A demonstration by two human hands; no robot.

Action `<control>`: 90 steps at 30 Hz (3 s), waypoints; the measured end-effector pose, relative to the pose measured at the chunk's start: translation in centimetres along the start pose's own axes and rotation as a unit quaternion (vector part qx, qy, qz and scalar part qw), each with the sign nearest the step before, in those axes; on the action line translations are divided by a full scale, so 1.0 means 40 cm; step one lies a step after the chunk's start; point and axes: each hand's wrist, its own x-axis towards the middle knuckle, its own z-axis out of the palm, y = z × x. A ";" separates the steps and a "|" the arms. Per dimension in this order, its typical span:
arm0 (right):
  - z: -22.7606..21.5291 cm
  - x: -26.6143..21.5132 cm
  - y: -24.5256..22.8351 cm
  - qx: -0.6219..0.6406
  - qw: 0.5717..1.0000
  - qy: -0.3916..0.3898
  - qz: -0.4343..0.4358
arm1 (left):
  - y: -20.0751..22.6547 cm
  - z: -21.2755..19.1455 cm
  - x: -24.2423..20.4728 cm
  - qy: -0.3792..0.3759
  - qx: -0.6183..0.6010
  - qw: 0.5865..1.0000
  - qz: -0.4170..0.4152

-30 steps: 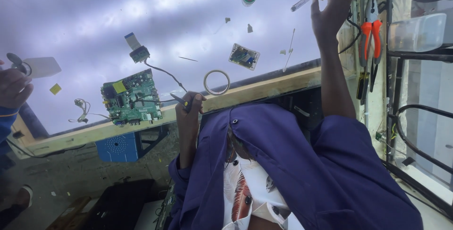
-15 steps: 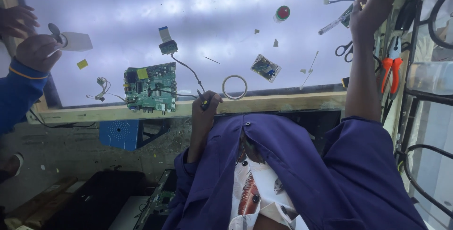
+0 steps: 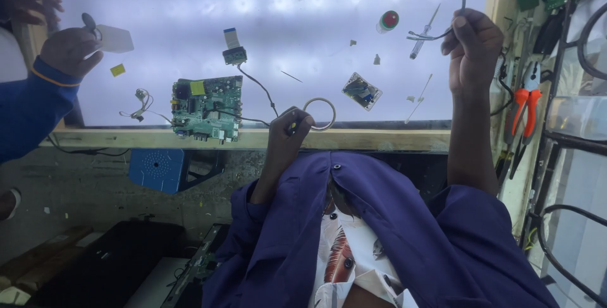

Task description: Inspecting and handling various electronic circuit boards and components on a light table in a workshop.

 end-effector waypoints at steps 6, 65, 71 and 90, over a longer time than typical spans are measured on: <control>0.190 -0.143 -0.037 0.149 0.968 -0.174 0.102 | 0.065 0.021 0.026 0.026 -0.052 0.989 0.135; 0.348 -0.385 0.078 0.105 0.892 -0.411 0.155 | -0.018 -0.041 -0.115 0.266 -0.226 0.924 0.158; 0.357 -0.395 0.076 0.140 0.889 -0.396 0.181 | -0.026 -0.040 -0.112 0.263 -0.232 0.924 0.151; 0.390 -0.424 0.073 0.168 0.882 -0.379 0.224 | -0.067 -0.015 -0.091 0.303 -0.282 0.899 0.141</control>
